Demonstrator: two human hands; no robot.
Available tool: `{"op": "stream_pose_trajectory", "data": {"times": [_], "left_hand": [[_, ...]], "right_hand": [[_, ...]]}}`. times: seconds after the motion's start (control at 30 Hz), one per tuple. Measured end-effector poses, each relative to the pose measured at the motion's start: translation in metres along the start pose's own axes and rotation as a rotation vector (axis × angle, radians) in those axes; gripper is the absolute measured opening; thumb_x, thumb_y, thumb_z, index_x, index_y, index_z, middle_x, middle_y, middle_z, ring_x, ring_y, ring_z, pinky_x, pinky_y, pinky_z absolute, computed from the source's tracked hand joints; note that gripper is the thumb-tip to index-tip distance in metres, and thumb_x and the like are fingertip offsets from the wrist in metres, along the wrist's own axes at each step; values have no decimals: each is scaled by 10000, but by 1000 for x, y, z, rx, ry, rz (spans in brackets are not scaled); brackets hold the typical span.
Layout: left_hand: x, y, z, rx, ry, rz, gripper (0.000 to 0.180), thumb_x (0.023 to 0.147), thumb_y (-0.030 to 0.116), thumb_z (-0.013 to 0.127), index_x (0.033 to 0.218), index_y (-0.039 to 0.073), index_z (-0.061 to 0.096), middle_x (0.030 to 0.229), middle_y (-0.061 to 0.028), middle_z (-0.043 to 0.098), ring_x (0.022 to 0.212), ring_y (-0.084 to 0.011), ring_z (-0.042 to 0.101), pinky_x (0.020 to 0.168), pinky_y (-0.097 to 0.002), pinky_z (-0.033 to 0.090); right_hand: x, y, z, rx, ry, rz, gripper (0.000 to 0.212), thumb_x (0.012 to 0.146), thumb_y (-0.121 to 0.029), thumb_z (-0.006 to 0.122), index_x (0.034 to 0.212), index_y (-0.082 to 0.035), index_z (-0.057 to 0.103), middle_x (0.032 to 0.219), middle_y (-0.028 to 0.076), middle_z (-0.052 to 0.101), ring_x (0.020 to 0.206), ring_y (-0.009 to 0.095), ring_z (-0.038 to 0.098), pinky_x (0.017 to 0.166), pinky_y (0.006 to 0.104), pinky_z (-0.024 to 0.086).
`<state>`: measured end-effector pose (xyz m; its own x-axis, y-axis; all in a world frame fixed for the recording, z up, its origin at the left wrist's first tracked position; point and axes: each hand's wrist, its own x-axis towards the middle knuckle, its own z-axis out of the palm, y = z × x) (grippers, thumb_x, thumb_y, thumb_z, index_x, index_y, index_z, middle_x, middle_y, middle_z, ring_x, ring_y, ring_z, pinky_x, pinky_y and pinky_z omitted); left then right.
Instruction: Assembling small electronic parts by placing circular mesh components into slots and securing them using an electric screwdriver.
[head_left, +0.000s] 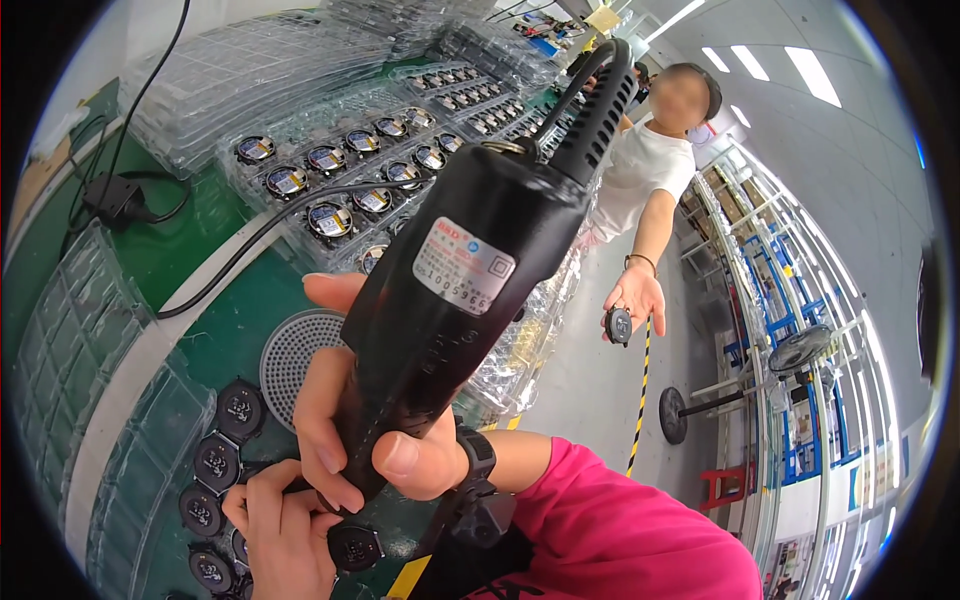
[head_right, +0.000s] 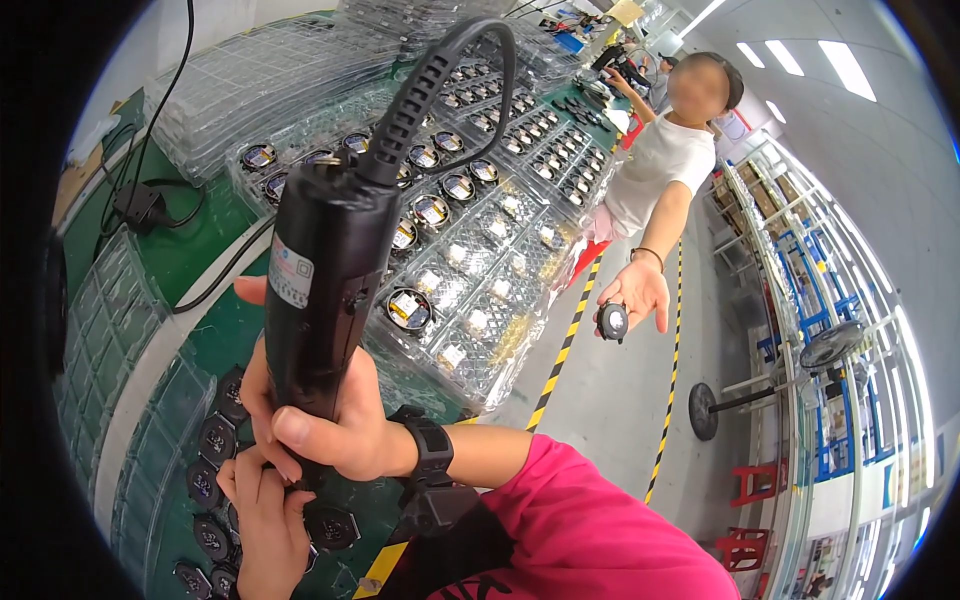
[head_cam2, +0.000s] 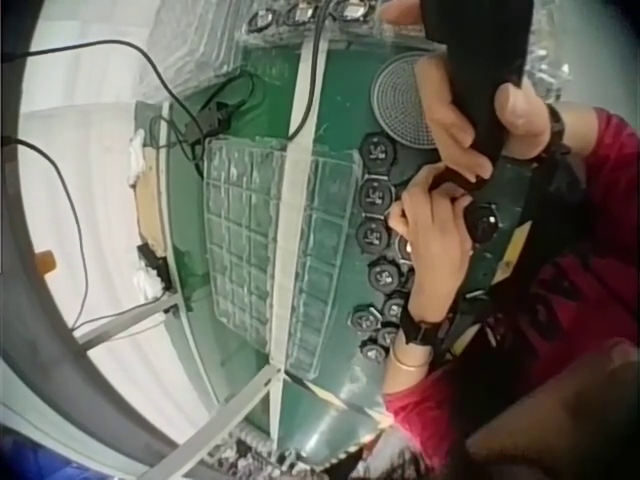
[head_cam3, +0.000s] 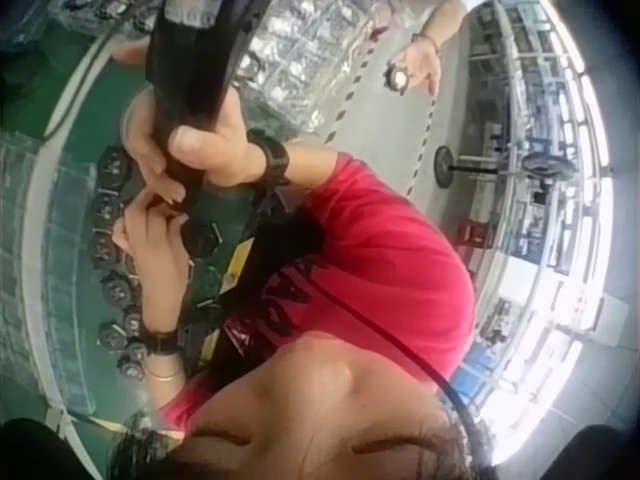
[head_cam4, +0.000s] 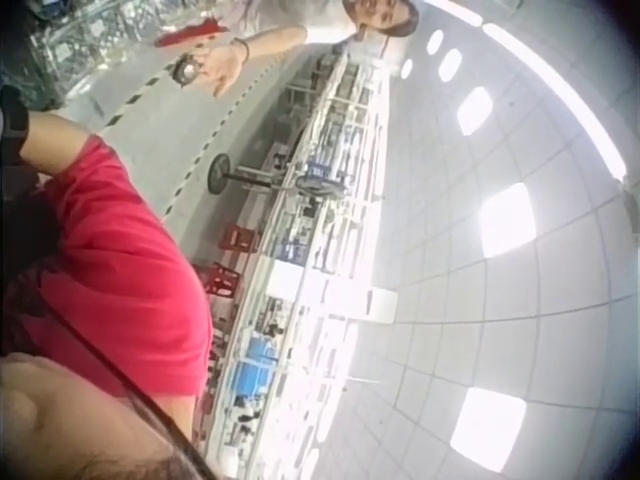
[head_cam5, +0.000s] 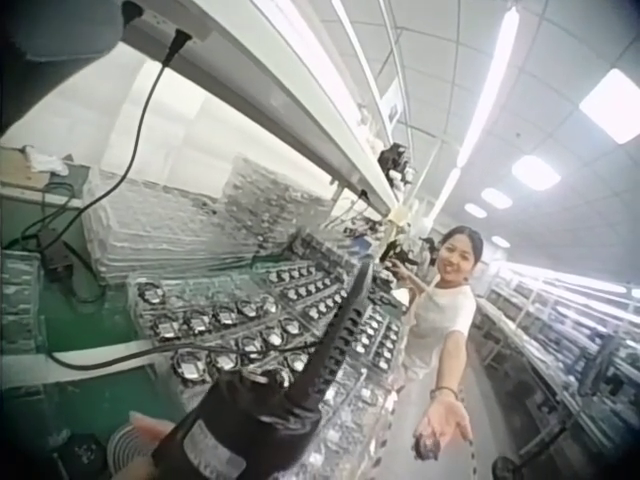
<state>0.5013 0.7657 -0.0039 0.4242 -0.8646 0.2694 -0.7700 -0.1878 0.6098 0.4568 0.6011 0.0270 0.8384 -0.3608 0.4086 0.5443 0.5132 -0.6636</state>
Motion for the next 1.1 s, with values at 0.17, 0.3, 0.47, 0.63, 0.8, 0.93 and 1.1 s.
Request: {"op": "stream_pose_trajectory", "data": {"times": [0.17,0.3,0.47,0.63,0.8,0.93,1.1], "left_hand": [[0,-3,1,-8,24,23,166,826,68,597,986,40,559,1149,-118,553,1057,-258,492,890,-380,274],[-1,-3,2,-8,31,24,157,830,77,603,975,39,557,1146,-117,556,1051,-263,493,886,-380,274],[1,-1,-1,10,20,18,159,838,94,613,975,36,557,1146,-117,555,1043,-270,488,889,-378,276],[3,4,-4,-9,17,-10,181,835,96,628,991,34,559,1142,-115,553,1049,-272,483,898,-377,278],[3,4,-5,-15,32,-13,192,823,91,644,990,40,565,1131,-111,554,1051,-270,487,901,-376,281],[2,1,-1,17,30,25,184,818,90,653,976,45,571,1122,-108,557,1048,-265,493,900,-374,282],[0,2,0,15,43,-34,232,711,83,706,891,45,565,1122,-127,537,1029,-296,467,889,-399,294]], "right_hand": [[1,2,0,13,0,-33,884,831,-256,635,1446,-21,45,724,130,512,437,167,514,402,259,425],[0,2,0,3,10,-22,889,829,-261,637,1447,-21,45,715,131,510,432,167,510,404,258,429],[1,0,-1,-2,19,-21,894,826,-267,640,1448,-20,46,713,132,509,429,166,508,404,262,438],[1,0,-1,-3,33,-37,904,825,-278,647,1450,-22,46,713,135,507,427,172,508,403,275,451],[3,0,-1,-10,35,-64,898,832,-278,653,1451,-23,55,707,135,504,424,180,507,394,281,454],[4,-1,-2,-6,30,-71,885,842,-272,648,1450,-22,57,707,134,501,426,183,510,390,280,455],[4,-2,-4,-23,-3,-60,875,853,-272,635,1449,-21,45,719,133,498,434,189,518,391,282,456]]}}
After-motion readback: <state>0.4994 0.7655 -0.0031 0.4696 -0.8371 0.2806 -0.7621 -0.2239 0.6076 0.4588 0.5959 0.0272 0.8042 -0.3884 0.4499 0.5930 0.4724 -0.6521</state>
